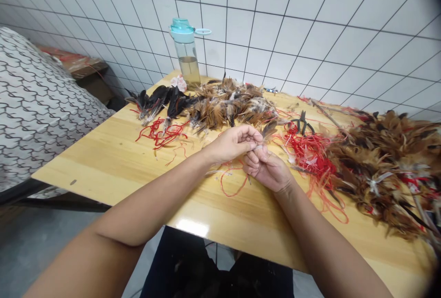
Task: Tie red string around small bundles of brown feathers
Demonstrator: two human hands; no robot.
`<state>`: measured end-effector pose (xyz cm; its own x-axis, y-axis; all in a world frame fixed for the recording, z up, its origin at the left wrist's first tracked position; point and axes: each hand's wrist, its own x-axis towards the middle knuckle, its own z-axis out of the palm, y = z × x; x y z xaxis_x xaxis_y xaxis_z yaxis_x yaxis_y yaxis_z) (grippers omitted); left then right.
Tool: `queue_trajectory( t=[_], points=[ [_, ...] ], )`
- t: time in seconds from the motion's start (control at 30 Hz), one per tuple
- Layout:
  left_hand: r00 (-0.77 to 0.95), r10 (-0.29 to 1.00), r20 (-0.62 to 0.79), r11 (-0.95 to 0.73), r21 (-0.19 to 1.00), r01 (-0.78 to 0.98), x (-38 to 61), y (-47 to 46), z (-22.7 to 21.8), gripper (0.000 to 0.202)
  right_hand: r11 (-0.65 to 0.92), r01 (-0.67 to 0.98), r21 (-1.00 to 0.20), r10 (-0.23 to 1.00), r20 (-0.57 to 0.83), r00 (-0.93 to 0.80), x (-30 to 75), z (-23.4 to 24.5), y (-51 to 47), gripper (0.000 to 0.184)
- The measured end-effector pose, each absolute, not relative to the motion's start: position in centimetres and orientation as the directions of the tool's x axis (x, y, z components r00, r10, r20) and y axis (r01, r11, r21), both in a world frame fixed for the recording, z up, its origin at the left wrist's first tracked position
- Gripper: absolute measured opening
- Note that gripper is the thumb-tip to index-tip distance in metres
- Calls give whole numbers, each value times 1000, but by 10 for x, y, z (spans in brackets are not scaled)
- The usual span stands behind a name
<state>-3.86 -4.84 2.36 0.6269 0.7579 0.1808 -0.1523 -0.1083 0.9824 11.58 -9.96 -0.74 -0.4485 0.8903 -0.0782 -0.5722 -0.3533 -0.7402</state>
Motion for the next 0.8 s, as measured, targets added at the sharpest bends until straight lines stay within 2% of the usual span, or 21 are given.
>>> queue_trajectory(
  t=[0.23, 0.37, 0.67, 0.8],
  points=[
    [636, 756, 152, -100, 988, -117, -40, -50, 27, 13, -362, -610, -705, 872, -25, -488, 115, -9, -100, 38],
    [676, 724, 135, -66, 990, -127, -42, -47, 29, 12, -347, -574, -742, 865, -16, -502, 115, -7, -101, 42],
    [734, 671, 106, -25, 992, -120, -46, -41, 31, 21, -327, -498, -803, 870, -51, -490, 113, -9, -99, 48],
    [783, 616, 83, 45, 989, -140, -46, -40, 28, 26, -291, -450, -844, 886, -61, -460, 112, -11, -99, 47]
  ],
)
